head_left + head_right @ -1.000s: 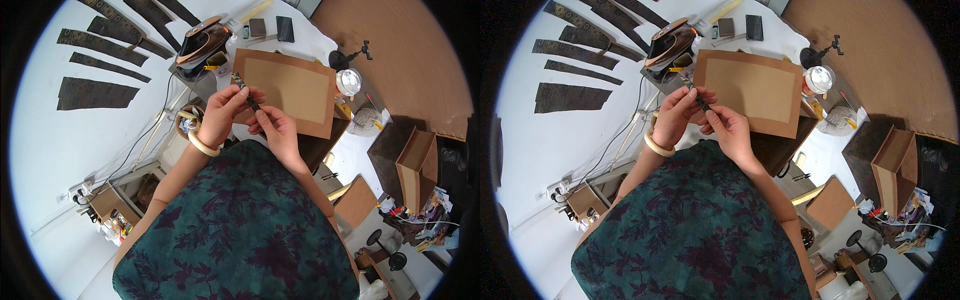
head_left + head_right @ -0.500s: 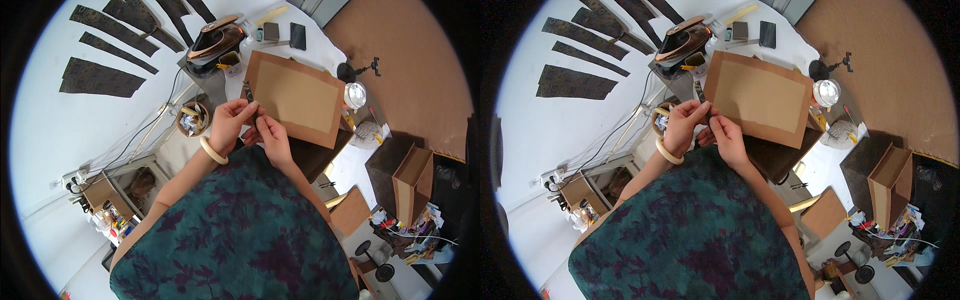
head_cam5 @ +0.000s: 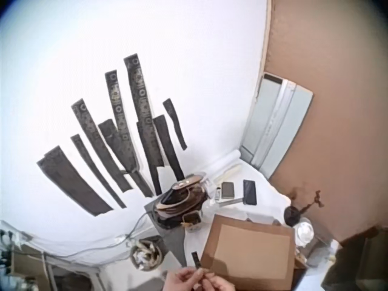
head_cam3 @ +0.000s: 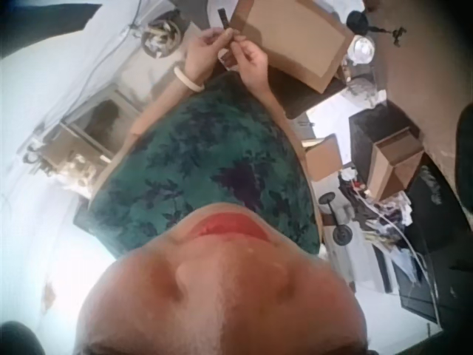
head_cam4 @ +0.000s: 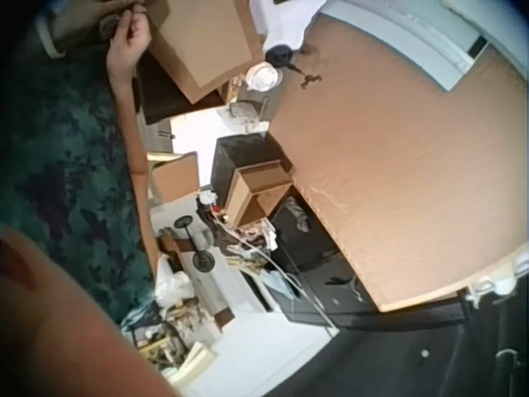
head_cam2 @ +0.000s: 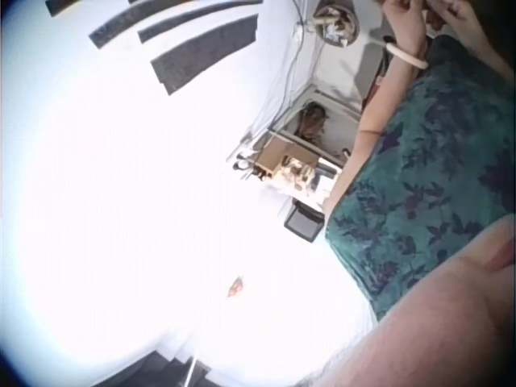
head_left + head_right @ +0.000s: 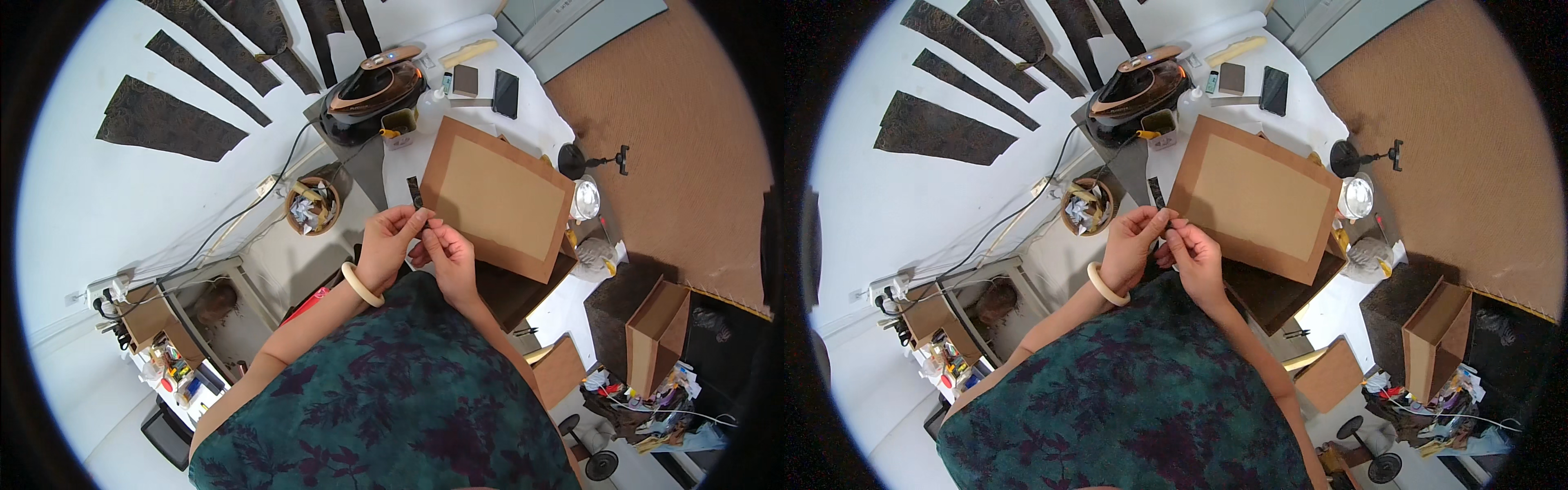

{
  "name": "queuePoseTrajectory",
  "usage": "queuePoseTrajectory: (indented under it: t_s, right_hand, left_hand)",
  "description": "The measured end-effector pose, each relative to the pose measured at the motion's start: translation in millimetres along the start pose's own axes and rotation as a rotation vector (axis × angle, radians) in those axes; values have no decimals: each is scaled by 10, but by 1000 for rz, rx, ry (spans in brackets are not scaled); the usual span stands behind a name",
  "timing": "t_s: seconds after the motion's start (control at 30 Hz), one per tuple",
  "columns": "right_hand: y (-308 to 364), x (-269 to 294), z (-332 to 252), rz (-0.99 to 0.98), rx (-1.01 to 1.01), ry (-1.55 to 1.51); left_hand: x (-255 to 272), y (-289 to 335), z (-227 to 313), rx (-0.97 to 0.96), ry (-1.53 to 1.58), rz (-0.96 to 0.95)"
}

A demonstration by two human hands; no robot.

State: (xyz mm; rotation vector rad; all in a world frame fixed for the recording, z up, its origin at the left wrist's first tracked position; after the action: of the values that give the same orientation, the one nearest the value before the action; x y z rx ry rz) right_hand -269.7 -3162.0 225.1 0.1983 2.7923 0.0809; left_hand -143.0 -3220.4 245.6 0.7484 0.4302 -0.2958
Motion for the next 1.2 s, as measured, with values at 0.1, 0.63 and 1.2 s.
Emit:
queuePoseTrajectory:
  t_s: [0.1,0.63,1.2]
  right_hand:
    - [-211,9,17,-149,132,272]
    - [-3671,1168,638,-811,163,1177]
    - [-1423,-491,-1158,-820,691,727]
  left_hand:
    - [183,-157,-91,-121,131,28]
    - [671,160,172,-194,128,254]
    - [289,153,585,-753,-655,366]
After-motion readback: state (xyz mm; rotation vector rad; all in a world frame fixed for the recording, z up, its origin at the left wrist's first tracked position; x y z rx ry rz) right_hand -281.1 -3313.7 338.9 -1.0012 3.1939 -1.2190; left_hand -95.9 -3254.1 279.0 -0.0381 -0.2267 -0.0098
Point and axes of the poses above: each hand's wrist, its own y-axis away from the middle knuckle, its own x-axis out of the back of the hand, z = x × y, the point moved 1 cm from there along -y, towards the middle knuckle, and after that the axes turned 12 degrees about x, right-handed, at the moved point
